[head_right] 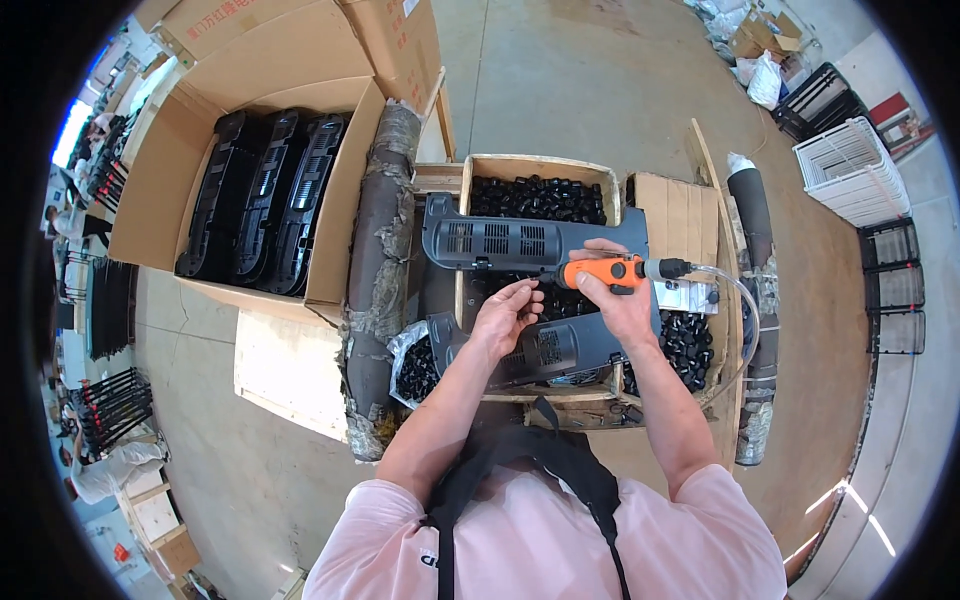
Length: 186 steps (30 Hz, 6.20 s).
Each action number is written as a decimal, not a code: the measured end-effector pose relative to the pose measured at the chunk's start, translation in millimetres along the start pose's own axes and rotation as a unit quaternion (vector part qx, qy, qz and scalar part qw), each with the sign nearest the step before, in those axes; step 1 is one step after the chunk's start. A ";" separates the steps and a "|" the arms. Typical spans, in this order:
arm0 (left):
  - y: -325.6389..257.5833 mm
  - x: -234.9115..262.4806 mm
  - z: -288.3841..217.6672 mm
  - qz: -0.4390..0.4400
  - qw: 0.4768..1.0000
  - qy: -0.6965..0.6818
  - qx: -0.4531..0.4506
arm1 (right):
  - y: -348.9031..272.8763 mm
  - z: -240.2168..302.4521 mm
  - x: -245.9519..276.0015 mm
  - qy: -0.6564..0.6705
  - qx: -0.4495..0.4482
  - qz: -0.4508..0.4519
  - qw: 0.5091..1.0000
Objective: Assembling plastic housings by inserting metal fasteners and using a pneumatic screwdriver.
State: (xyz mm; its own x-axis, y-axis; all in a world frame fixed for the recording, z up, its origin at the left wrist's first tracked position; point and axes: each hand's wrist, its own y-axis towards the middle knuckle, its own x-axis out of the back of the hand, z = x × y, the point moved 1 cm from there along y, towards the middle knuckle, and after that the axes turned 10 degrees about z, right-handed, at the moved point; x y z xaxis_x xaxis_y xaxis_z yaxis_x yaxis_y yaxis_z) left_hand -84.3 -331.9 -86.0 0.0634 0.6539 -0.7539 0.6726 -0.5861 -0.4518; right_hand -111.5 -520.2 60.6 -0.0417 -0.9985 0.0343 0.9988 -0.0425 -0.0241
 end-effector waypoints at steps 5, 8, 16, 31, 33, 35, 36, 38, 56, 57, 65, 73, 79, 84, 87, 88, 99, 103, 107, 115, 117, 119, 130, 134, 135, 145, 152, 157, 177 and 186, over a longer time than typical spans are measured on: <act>-13.6 1.1 -11.3 -0.045 0.997 -0.062 0.019 | 1.3 -4.0 -14.4 -0.004 0.005 0.010 1.000; -14.1 8.5 -12.4 -0.039 0.994 -0.104 0.002 | -0.2 -5.6 -22.5 0.002 0.009 0.017 1.000; -10.7 7.7 -11.4 -0.034 0.985 -0.171 -0.015 | -0.2 -13.5 -34.5 -0.002 0.016 0.030 0.999; -8.6 -1.8 -11.3 -0.017 0.968 -0.246 -0.036 | 15.0 -15.4 -43.7 -0.017 0.025 0.043 0.999; -6.9 3.2 -8.5 -0.036 0.976 -0.214 -0.036 | 20.0 -16.9 -48.9 -0.024 0.033 0.042 0.998; -2.7 16.1 -4.1 -0.055 0.981 -0.181 -0.036 | 25.6 -17.3 -56.5 -0.034 0.035 0.035 0.998; -0.7 24.6 -3.9 -0.079 0.983 -0.163 -0.036 | 28.3 -16.4 -60.0 -0.035 0.034 0.036 0.998; 1.6 29.5 -8.7 -0.103 0.983 -0.146 -0.034 | 33.1 -13.9 -65.4 -0.080 0.036 0.042 0.995; 25.1 41.6 -22.8 -0.119 0.991 0.036 -0.055 | 45.8 -21.9 -82.8 -0.144 0.057 0.087 0.984; 24.9 41.4 -23.1 -0.119 0.991 0.035 -0.055 | 45.8 -22.4 -82.4 -0.143 0.055 0.085 0.985; 25.7 41.8 -22.3 -0.129 0.989 0.032 -0.070 | 52.6 -19.2 -87.0 -0.178 0.048 0.114 0.976; 28.7 38.4 -21.9 -0.143 0.987 0.034 -0.064 | 56.9 -20.4 -87.1 -0.224 0.037 0.136 0.964; 28.1 40.1 -21.9 -0.155 0.985 0.032 -0.072 | 56.9 -19.8 -91.1 -0.211 0.027 0.149 0.966; 23.1 40.0 -21.5 -0.142 0.988 0.031 -0.060 | 55.9 -13.3 -91.3 -0.185 0.012 0.169 0.968; 4.6 28.1 -24.9 -0.109 0.993 -0.050 -0.020 | 51.7 -7.0 -80.1 -0.167 0.049 0.143 0.974; 1.6 32.7 -22.7 -0.112 0.992 -0.050 -0.022 | 52.0 1.7 -82.2 -0.146 0.042 0.135 0.979; -18.6 32.6 -21.5 -0.032 0.994 -0.095 -0.053 | 39.5 6.3 -75.9 -0.071 0.038 0.097 0.992; -14.5 39.0 -19.3 -0.050 0.993 -0.091 -0.063 | 37.9 2.8 -71.5 -0.055 0.036 0.103 0.993; -19.0 30.1 -24.7 -0.053 0.988 -0.112 -0.094 | 35.1 1.8 -67.3 -0.046 0.040 0.091 0.994; -15.4 37.7 -24.9 -0.011 0.974 -0.212 -0.084 | 38.9 -0.8 -66.9 -0.020 0.030 0.095 0.995; -14.3 33.7 -26.0 -0.029 0.972 -0.215 -0.087 | 38.2 0.2 -68.6 -0.021 0.024 0.094 0.995; -11.5 30.0 -27.2 -0.070 0.969 -0.218 -0.097 | 39.3 0.3 -70.7 -0.022 0.019 0.093 0.995; -11.2 36.9 -26.0 -0.011 0.955 -0.280 -0.092 | 39.9 0.8 -78.9 -0.032 0.009 0.103 0.994; -11.5 36.7 -27.1 0.014 0.958 -0.270 -0.092 | 39.6 -1.7 -78.0 -0.034 0.001 0.106 0.994; -11.9 37.0 -27.5 0.013 0.958 -0.271 -0.092 | 38.8 -1.6 -78.1 -0.033 0.004 0.102 0.994; -14.0 35.5 -29.8 0.011 0.958 -0.266 -0.104 | 39.7 -0.6 -80.3 -0.040 0.017 0.088 0.995; -15.1 39.2 -29.9 0.030 0.966 -0.243 -0.082 | 39.3 0.3 -80.7 -0.046 0.012 0.117 0.992; -10.6 42.5 -28.1 0.018 0.966 -0.255 -0.040 | 35.6 -0.3 -83.6 -0.064 0.017 0.127 0.990; -3.8 43.3 -11.4 -0.062 0.975 -0.211 -0.032 | 53.0 -8.3 -106.0 -0.089 0.035 0.099 0.990; 11.1 37.6 -31.3 -0.112 0.993 0.036 0.001 | 59.1 -20.0 -107.8 -0.122 0.029 0.097 0.987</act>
State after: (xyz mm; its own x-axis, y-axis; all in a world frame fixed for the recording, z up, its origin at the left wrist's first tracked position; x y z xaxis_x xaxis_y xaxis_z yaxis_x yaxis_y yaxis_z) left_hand -51.3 -298.8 -104.4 -0.0353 0.8004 -0.5984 0.6746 -0.4227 -0.6052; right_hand -48.5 -415.7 35.5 0.1509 -0.9496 0.2748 0.9874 0.1579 0.0037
